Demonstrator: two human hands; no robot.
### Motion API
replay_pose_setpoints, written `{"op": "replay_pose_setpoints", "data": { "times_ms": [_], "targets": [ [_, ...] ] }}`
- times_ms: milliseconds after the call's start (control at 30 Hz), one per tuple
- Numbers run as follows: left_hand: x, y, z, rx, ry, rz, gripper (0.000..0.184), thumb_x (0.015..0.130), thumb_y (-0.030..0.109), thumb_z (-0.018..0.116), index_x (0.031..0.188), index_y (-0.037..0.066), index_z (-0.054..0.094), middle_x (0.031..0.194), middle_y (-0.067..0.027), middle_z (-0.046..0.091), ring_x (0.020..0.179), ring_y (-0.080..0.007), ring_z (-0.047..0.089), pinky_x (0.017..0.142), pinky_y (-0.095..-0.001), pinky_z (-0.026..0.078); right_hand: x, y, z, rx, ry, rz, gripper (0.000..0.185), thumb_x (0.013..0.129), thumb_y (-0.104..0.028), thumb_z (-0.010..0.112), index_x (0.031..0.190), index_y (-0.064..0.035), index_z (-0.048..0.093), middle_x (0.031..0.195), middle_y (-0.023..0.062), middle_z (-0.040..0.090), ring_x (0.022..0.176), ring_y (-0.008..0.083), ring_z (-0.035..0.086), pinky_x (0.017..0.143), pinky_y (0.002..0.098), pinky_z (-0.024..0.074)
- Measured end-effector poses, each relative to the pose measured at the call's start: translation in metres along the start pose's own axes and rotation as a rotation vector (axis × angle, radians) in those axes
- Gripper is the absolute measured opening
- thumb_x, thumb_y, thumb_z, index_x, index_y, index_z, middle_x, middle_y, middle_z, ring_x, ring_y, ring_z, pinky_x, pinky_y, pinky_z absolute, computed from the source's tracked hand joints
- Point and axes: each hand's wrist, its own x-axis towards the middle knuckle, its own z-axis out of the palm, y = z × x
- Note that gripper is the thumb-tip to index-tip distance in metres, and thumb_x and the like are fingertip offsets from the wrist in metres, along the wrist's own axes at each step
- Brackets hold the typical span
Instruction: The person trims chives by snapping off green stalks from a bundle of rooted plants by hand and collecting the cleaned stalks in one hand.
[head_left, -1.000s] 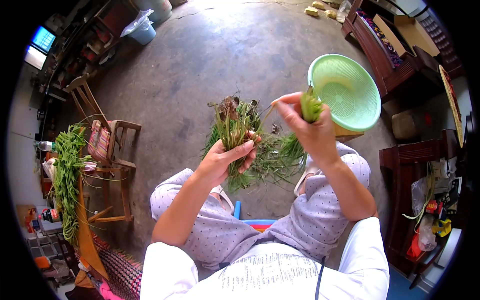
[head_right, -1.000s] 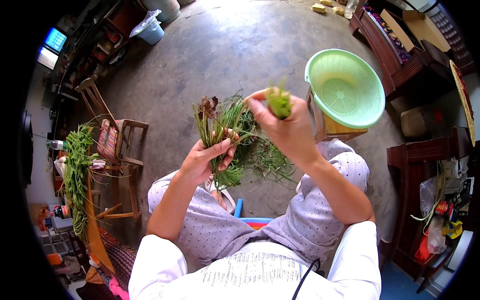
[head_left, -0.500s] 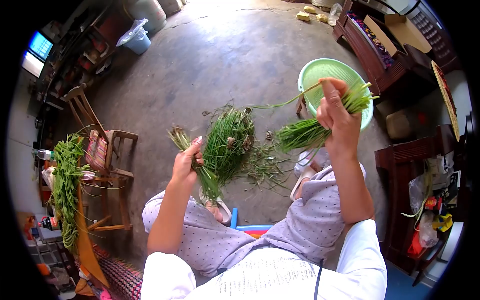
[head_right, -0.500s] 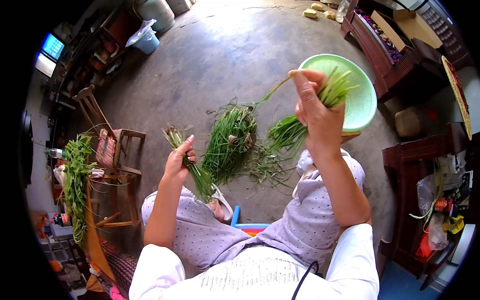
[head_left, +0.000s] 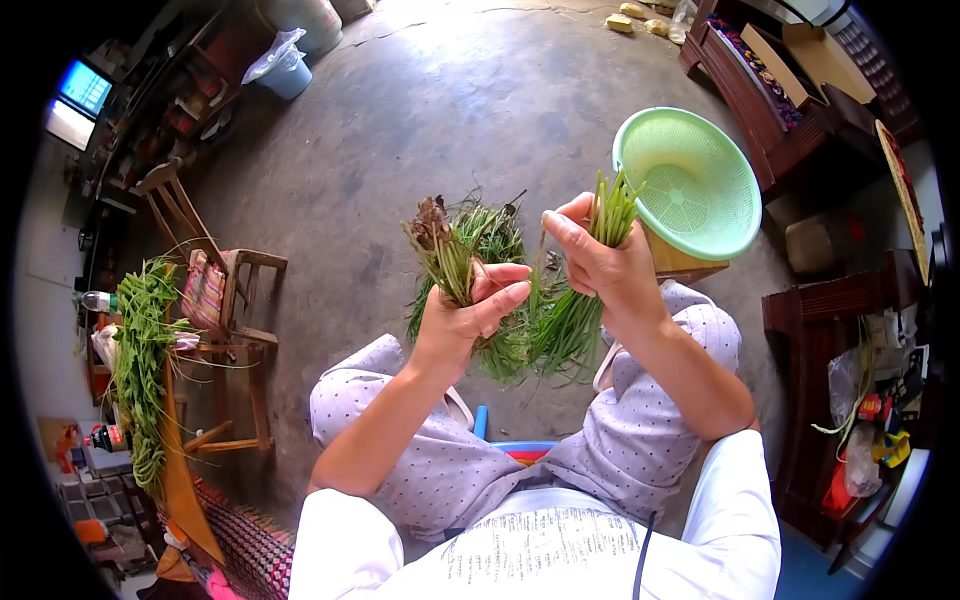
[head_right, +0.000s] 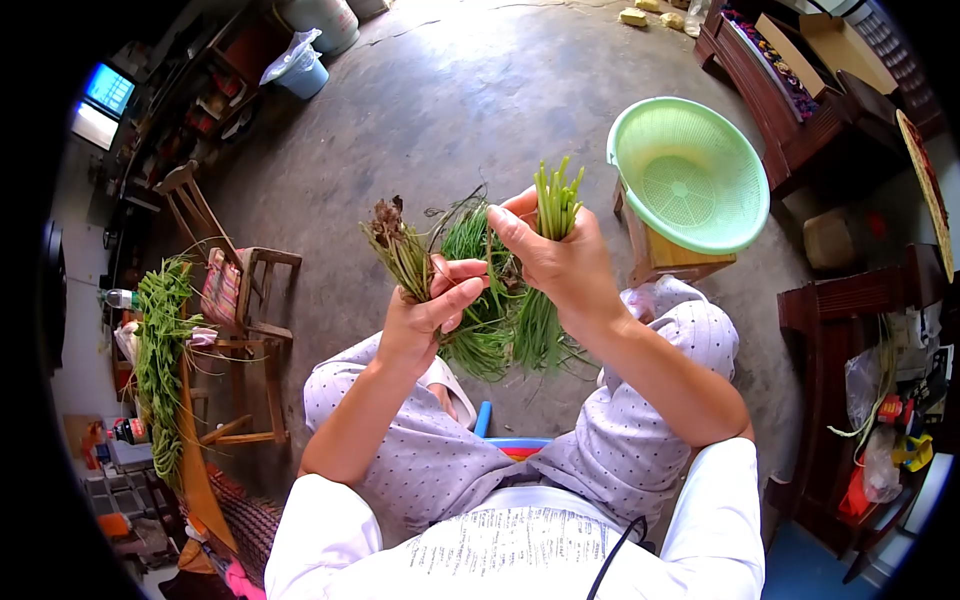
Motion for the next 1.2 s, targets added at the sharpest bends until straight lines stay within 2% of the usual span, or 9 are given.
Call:
{"op": "replay_pose_setpoints", "data": {
  "times_ms": [267, 367, 433, 567, 767, 967, 1033, 1100, 1200],
  "targets": [
    [-0.004, 0.003, -0.002, 0.047, 0.006, 0.005, 0.032, 0.079, -0.001, 0.066, 0.069, 0.014, 0.039, 0.085, -0.0043, 0.064, 0.050, -0.0012, 0.039, 0.042, -0.0163, 0.028, -0.001, -0.004, 0.001, 0.019, -0.024, 0.057, 0.014, 0.087, -0.017, 0.062, 0.090, -0.0057, 0.055, 0.054, -0.0090, 0.038, 0.041, -0.0008, 0.029, 0.036, 0.0180, 0.0212],
    [-0.006, 0.008, -0.001, 0.021, 0.046, 0.086, 0.037, 0.078, 0.002, 0.068, 0.063, 0.012, 0.036, 0.077, -0.0017, 0.061, 0.051, -0.0007, 0.038, 0.043, -0.0174, 0.027, -0.003, -0.006, 0.000, -0.092, -0.099, 0.110, 0.017, 0.084, -0.019, 0.066, 0.087, -0.0028, 0.061, 0.059, -0.0058, 0.048, 0.050, 0.0007, 0.040, 0.041, 0.0199, 0.0300],
    [-0.007, 0.011, -0.001, 0.015, 0.052, 0.117, 0.038, 0.079, 0.000, 0.067, 0.063, 0.012, 0.035, 0.077, -0.0034, 0.063, 0.053, -0.0005, 0.041, 0.044, -0.0173, 0.028, -0.002, 0.005, -0.001, -0.459, -0.263, -0.157, 0.018, 0.082, -0.019, 0.068, 0.085, -0.0011, 0.063, 0.059, -0.0015, 0.051, 0.053, 0.0037, 0.044, 0.045, 0.0241, 0.0351],
    [-0.009, 0.016, -0.005, 0.131, 0.025, 0.159, 0.036, 0.079, 0.000, 0.068, 0.064, 0.011, 0.036, 0.079, -0.0055, 0.064, 0.055, -0.0007, 0.044, 0.042, -0.0170, 0.030, -0.004, 0.007, -0.002, -0.602, -0.216, -0.301, 0.019, 0.080, -0.015, 0.068, 0.080, 0.0029, 0.062, 0.061, 0.0086, 0.055, 0.055, 0.0091, 0.049, 0.050, 0.0276, 0.0393],
    [-0.008, 0.018, -0.014, 0.296, 0.012, 0.209, 0.036, 0.079, 0.004, 0.069, 0.063, 0.009, 0.037, 0.076, -0.0043, 0.063, 0.059, -0.0023, 0.049, 0.046, -0.0169, 0.036, 0.002, 0.006, -0.010, -0.542, -0.132, -0.398, 0.017, 0.081, -0.015, 0.068, 0.078, 0.0011, 0.063, 0.061, 0.0067, 0.058, 0.054, 0.0102, 0.050, 0.049, 0.0273, 0.0399],
    [-0.008, 0.016, -0.023, 0.352, -0.002, 0.276, 0.036, 0.079, 0.004, 0.069, 0.063, 0.010, 0.038, 0.076, -0.0050, 0.063, 0.068, -0.0062, 0.056, 0.056, -0.0201, 0.042, 0.003, -0.027, -0.026, -0.332, 0.111, -0.293, 0.012, 0.084, -0.017, 0.065, 0.084, -0.0045, 0.066, 0.055, -0.0064, 0.050, 0.047, -0.0002, 0.038, 0.041, 0.0185, 0.0252],
    [-0.008, 0.021, -0.022, 0.242, 0.011, 0.203, 0.035, 0.080, 0.003, 0.068, 0.064, 0.011, 0.037, 0.078, -0.0060, 0.063, 0.071, -0.0084, 0.059, 0.052, -0.0189, 0.041, 0.002, -0.031, -0.031, -0.276, 0.162, -0.320, 0.012, 0.085, -0.017, 0.065, 0.085, -0.0050, 0.066, 0.055, -0.0085, 0.048, 0.046, -0.0018, 0.035, 0.041, 0.0174, 0.0222],
    [-0.009, 0.021, -0.025, 0.236, 0.033, 0.148, 0.031, 0.081, -0.001, 0.064, 0.070, 0.012, 0.037, 0.080, -0.0067, 0.061, 0.070, -0.0093, 0.061, 0.041, -0.0158, 0.029, -0.001, -0.038, -0.032, -0.226, 0.198, -0.289, 0.013, 0.085, -0.018, 0.064, 0.085, -0.0044, 0.066, 0.054, -0.0099, 0.047, 0.044, -0.0016, 0.034, 0.040, 0.0176, 0.0215],
    [-0.008, 0.022, -0.025, 0.097, 0.023, 0.068, 0.028, 0.081, -0.001, 0.063, 0.073, 0.012, 0.039, 0.082, -0.0071, 0.062, 0.073, -0.0102, 0.061, 0.041, -0.0159, 0.029, 0.002, -0.033, -0.035, -0.599, -0.145, -0.332, 0.017, 0.086, -0.018, 0.062, 0.085, -0.0018, 0.067, 0.054, -0.0034, 0.053, 0.044, 0.0003, 0.035, 0.039, 0.0206, 0.0240]
  ]
}}
